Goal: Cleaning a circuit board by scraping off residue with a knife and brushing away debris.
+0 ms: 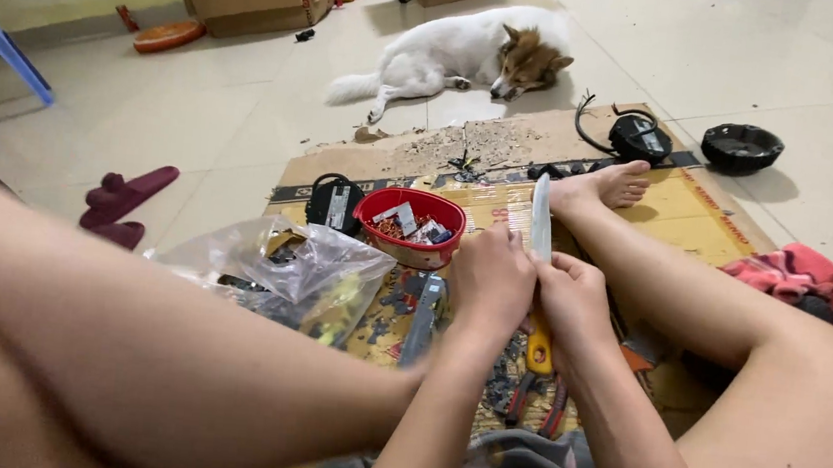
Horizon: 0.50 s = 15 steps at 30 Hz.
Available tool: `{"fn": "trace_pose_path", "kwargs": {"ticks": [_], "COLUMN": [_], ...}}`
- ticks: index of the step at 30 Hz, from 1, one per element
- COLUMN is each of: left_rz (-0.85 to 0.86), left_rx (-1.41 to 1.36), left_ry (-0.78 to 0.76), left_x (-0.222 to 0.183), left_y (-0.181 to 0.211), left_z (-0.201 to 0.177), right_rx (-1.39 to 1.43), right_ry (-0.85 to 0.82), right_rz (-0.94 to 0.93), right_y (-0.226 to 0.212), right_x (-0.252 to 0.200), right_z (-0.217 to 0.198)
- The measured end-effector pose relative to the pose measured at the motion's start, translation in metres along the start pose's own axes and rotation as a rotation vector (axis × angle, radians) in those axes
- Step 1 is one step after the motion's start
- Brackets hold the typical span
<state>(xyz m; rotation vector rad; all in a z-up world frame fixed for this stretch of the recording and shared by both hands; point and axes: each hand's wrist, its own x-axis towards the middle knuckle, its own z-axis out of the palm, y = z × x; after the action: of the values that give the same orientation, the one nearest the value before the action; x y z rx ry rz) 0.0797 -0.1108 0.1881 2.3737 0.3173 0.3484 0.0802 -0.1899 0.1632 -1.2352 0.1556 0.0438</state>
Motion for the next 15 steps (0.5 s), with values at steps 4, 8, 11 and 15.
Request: {"fn": "trace_pose_path", "kwargs": {"ticks": [4, 8, 11, 15], "left_rz": [0.044, 0.072, 0.046, 0.001], "left_rx": [-0.054, -0.042, 0.024, 0.073], "left_ry": [0.086, 0.104, 0.059, 0.035], "left_x": [-0.004, -0.005, -0.008, -0.01], "left_y": [0.006, 0.0, -0.009, -0.015], "left_z": [-0.014, -0.008, 0.0, 0.012], "right_rx": [0.073, 0.075, 0.108, 0.09], "right_ry": [-0.021, -0.009, 0.009, 0.016], "right_rz": [-0.075, -0.067, -0.023, 0.015], "right_y": [0.003, 0.007, 0.012, 0.03], "right_x": [0.012, 0.008, 0.001, 0.01], "right_z": [0.008, 0.008, 0.006, -0.004]}}
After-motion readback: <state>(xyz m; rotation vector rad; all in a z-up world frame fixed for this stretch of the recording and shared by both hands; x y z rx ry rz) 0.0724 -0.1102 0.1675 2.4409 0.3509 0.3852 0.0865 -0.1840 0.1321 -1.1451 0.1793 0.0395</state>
